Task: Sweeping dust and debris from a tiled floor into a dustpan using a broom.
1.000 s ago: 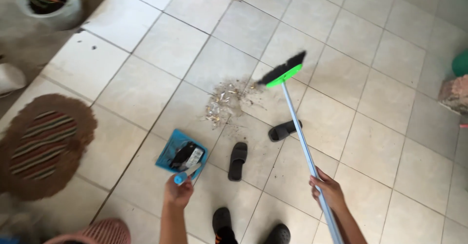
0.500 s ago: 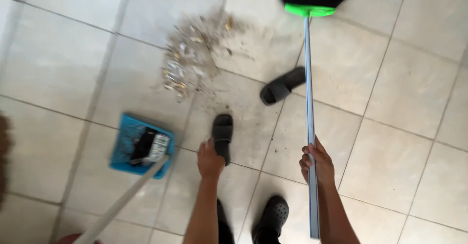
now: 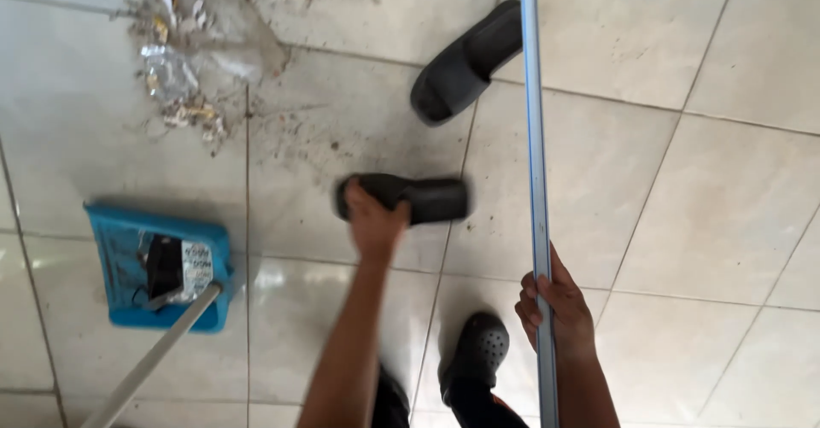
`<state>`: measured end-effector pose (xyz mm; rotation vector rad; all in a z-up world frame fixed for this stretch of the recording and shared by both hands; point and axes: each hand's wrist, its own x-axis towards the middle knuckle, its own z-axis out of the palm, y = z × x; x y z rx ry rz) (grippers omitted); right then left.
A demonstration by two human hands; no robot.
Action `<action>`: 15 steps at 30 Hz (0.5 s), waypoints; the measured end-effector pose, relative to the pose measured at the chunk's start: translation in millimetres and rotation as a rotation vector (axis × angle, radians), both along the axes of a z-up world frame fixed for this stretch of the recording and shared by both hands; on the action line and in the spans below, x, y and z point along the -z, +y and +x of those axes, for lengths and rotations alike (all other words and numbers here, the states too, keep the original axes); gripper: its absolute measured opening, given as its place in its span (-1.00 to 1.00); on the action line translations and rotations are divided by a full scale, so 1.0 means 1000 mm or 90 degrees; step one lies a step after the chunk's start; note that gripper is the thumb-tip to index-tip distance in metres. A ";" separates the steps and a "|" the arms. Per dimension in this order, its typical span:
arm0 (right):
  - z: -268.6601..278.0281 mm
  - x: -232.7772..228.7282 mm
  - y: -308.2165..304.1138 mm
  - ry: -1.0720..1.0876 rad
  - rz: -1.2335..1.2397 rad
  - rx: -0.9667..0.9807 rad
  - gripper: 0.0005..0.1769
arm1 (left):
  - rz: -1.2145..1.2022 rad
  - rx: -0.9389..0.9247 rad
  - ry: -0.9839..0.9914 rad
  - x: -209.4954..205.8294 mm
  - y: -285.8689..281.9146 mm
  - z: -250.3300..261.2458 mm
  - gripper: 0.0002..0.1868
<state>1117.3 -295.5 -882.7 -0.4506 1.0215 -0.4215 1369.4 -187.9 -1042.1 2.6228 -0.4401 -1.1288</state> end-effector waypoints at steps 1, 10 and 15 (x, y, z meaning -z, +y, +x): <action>0.003 0.001 -0.005 -0.006 -0.001 0.006 -0.30 | -0.171 -0.131 -0.007 0.008 -0.021 -0.014 0.16; -0.001 -0.011 -0.017 0.052 0.031 0.021 -0.29 | -0.267 -0.294 0.111 -0.004 -0.173 -0.048 0.17; -0.003 -0.006 -0.020 0.057 0.039 0.034 -0.29 | -0.222 0.133 -0.211 -0.016 -0.188 0.001 0.08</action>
